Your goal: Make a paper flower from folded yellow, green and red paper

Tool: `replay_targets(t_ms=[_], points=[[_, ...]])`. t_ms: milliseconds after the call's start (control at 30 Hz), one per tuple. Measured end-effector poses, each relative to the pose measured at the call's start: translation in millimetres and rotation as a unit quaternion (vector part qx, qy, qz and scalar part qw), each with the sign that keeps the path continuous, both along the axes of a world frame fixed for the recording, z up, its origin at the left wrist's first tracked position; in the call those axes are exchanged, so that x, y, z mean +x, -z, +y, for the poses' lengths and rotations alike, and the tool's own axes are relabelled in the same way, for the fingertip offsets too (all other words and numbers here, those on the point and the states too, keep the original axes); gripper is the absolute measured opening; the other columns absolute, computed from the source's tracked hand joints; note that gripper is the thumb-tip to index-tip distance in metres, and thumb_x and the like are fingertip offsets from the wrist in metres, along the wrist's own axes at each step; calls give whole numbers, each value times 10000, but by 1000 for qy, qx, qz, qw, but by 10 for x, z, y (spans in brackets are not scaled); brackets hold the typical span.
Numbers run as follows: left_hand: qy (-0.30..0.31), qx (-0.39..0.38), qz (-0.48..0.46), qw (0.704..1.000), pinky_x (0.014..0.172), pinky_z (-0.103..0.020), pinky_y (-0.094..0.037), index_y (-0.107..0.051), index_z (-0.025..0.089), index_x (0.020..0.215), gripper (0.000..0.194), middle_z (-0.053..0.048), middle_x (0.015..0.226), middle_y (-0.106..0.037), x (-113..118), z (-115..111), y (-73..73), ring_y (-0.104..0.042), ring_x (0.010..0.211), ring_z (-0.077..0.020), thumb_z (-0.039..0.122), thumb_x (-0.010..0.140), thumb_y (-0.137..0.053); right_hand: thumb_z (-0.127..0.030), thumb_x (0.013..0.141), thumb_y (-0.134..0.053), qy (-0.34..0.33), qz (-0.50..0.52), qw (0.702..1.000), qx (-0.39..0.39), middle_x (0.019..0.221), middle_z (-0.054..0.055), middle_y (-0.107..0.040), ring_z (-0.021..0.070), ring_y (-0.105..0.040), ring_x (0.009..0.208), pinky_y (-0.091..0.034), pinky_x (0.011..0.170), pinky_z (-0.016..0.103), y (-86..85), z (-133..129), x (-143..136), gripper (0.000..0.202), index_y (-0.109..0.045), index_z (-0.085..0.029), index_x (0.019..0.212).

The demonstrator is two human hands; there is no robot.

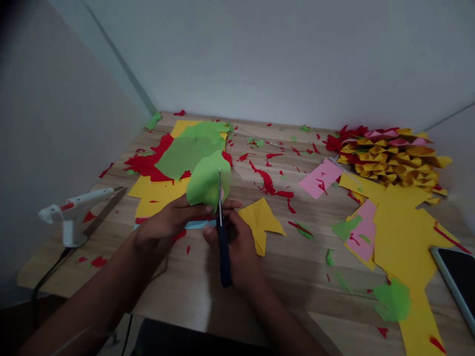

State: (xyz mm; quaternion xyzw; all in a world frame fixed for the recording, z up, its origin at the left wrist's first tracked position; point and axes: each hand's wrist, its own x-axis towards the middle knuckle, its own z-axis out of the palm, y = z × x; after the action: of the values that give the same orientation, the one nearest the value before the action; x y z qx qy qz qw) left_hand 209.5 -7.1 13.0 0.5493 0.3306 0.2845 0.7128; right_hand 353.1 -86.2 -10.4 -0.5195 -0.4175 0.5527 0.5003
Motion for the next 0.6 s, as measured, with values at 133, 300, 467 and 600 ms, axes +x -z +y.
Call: replay_targets(t_ms=[133,300,467,600], points=[[47,31,36,998,1025,-403,-480,-792,172,1003,263,-69,992,-789,-14,58,-54,-692,1057,-257,352,829,-710,-538,721,-762,-8,10,997,-75,522,-77,-522,104,-494,396,-432,373,219,-4,2,-6,414,-542,-216,858],[130,61,56,988,1086,-398,-429,-782,188,1049,282,-79,1118,-764,-63,126,-104,-647,1158,-258,372,903,-626,-547,757,-728,-7,20,998,-64,519,-82,-525,103,-504,402,-445,389,214,19,-14,-9,400,-537,-218,881],[101,58,56,992,1064,-412,-441,-740,197,1122,319,-79,1136,-748,-90,119,-75,-645,1146,-278,369,856,-703,-458,734,-769,-2,12,999,-49,552,-86,-498,93,-478,423,-410,399,211,7,-14,-7,337,-565,-221,860],[-79,-54,-35,995,926,-416,-517,-692,168,1218,413,-113,1130,-742,53,44,-19,-686,1040,-301,416,891,-653,-391,780,-732,-8,-22,1000,-6,614,-67,-522,105,-498,501,-435,490,236,10,-12,-13,262,-587,-220,916]])
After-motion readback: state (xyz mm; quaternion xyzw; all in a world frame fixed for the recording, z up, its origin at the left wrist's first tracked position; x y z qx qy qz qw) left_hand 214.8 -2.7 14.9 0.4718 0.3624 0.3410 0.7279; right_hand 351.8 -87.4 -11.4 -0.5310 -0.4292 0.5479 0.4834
